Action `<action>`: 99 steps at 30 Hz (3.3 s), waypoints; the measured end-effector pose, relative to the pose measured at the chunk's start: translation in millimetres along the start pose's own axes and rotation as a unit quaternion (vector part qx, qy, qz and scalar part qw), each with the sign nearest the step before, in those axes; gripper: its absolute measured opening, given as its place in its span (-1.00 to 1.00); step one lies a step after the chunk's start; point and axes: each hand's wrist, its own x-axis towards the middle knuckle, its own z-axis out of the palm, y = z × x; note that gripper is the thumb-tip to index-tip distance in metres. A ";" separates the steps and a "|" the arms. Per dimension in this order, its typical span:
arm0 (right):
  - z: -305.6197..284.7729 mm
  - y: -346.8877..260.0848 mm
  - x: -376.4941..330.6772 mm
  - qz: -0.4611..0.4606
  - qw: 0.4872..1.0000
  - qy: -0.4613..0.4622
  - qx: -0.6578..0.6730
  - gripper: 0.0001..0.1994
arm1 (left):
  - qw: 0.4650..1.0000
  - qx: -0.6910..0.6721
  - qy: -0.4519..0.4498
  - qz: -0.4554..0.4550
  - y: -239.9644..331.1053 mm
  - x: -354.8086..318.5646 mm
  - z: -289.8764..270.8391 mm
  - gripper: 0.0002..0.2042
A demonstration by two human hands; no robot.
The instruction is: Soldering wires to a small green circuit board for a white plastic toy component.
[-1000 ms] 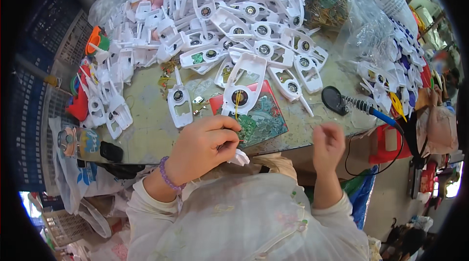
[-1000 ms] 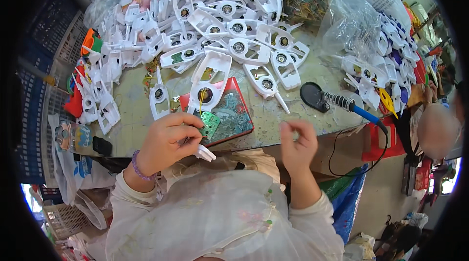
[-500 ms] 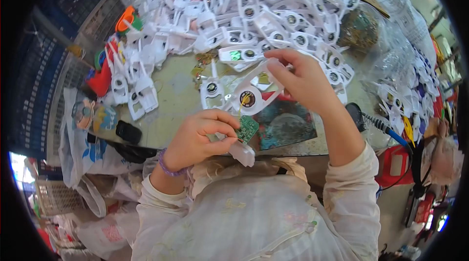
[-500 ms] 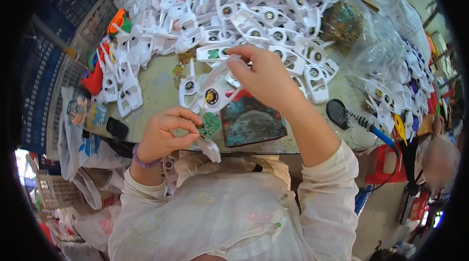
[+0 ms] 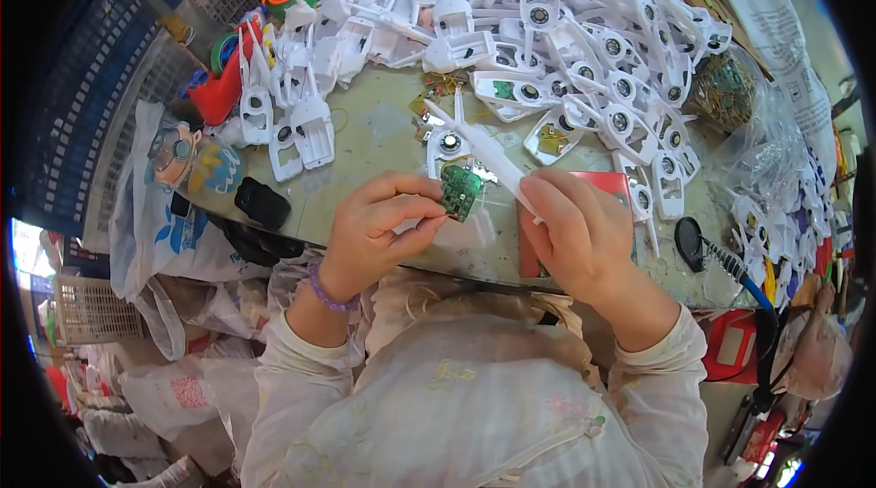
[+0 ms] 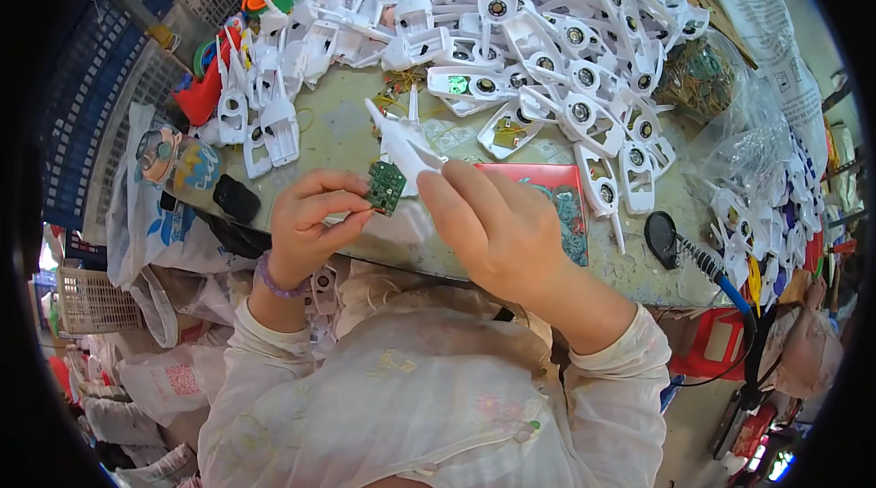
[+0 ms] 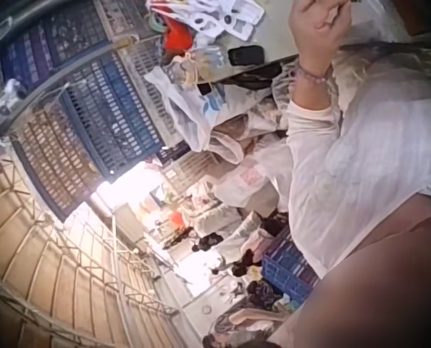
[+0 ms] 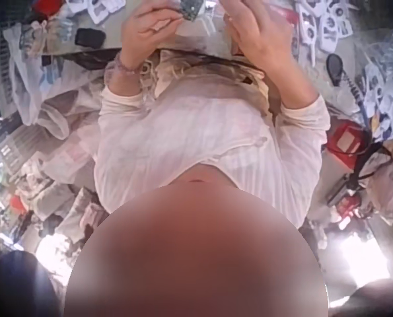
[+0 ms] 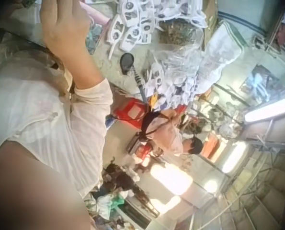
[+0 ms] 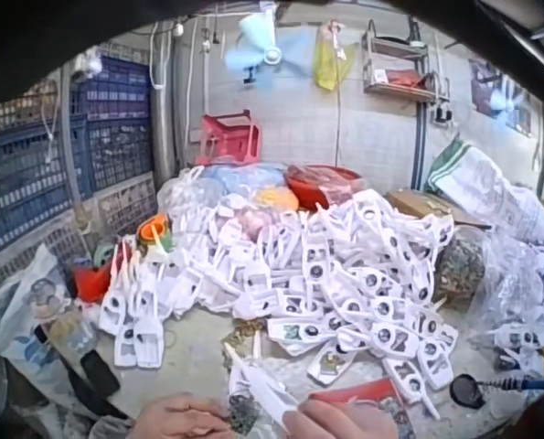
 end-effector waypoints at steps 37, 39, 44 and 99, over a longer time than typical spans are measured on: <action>16.0 -57.2 -12.2 0.032 0.997 -0.076 0.015 -0.69 | 0.985 0.133 0.096 -0.056 -22.8 -66.7 26.1 -0.77; 26.3 -64.6 -14.9 0.025 0.997 -0.064 0.022 -0.68 | 0.982 0.149 0.083 -0.077 -26.3 -75.2 18.8 -0.79; 61.3 -76.3 -19.0 0.036 0.994 -0.058 0.080 -0.70 | 0.975 0.195 0.072 -0.082 -41.0 -96.2 9.6 -0.82; 40.7 -80.4 -100.3 0.081 0.911 -0.156 0.373 -0.66 | 0.768 -0.176 -0.454 -0.415 -78.3 -144.6 -60.9 -0.64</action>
